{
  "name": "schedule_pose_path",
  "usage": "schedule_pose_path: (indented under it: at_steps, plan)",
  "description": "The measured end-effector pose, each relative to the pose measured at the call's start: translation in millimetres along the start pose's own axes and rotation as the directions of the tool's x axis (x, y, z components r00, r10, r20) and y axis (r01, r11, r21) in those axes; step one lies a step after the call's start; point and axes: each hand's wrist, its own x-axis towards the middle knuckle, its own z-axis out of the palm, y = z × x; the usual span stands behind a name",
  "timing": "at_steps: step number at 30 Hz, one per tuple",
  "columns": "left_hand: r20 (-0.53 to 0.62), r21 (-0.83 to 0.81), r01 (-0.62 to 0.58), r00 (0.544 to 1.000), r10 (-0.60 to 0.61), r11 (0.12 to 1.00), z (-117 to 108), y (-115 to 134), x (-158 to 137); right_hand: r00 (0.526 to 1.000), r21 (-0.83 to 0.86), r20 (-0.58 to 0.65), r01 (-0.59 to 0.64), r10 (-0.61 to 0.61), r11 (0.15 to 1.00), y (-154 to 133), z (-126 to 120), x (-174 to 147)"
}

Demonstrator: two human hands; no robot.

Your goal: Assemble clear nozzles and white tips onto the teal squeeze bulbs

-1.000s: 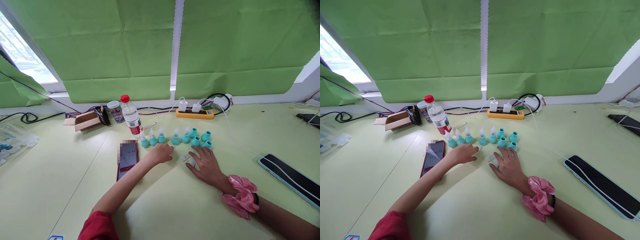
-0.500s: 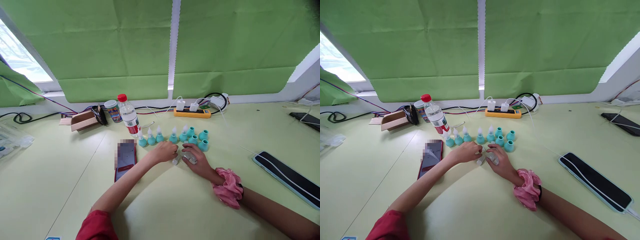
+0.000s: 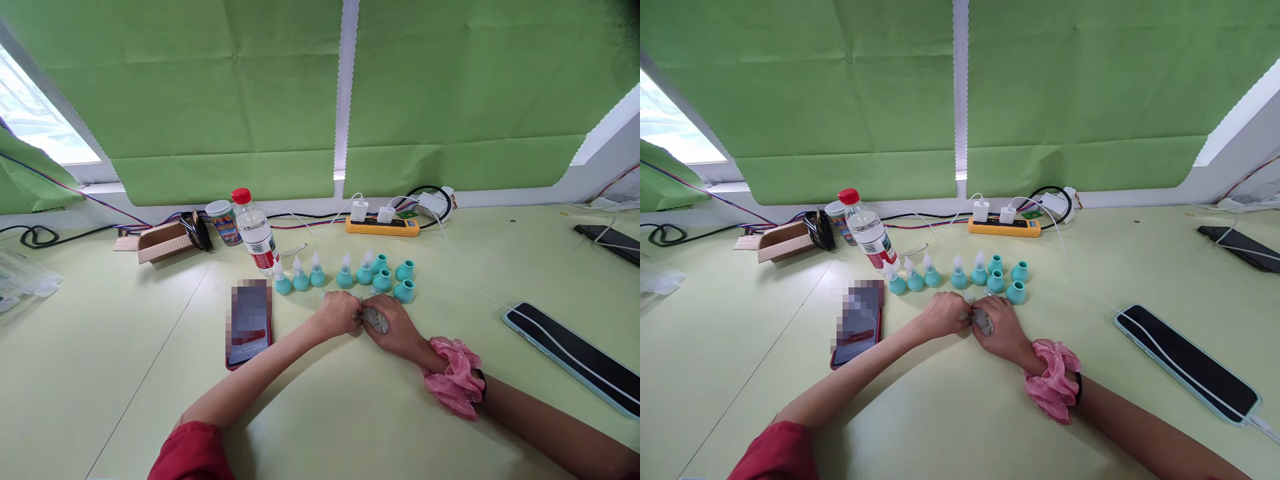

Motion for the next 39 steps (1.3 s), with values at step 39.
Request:
schedule_pose_path:
  at_steps: [39]
  plan:
    - [0.133,-0.933,0.125,0.991,0.001,0.339,-38,-29,-2,0.910,0.511,-0.118,-0.287,0.396,0.810,-16,-18,15]
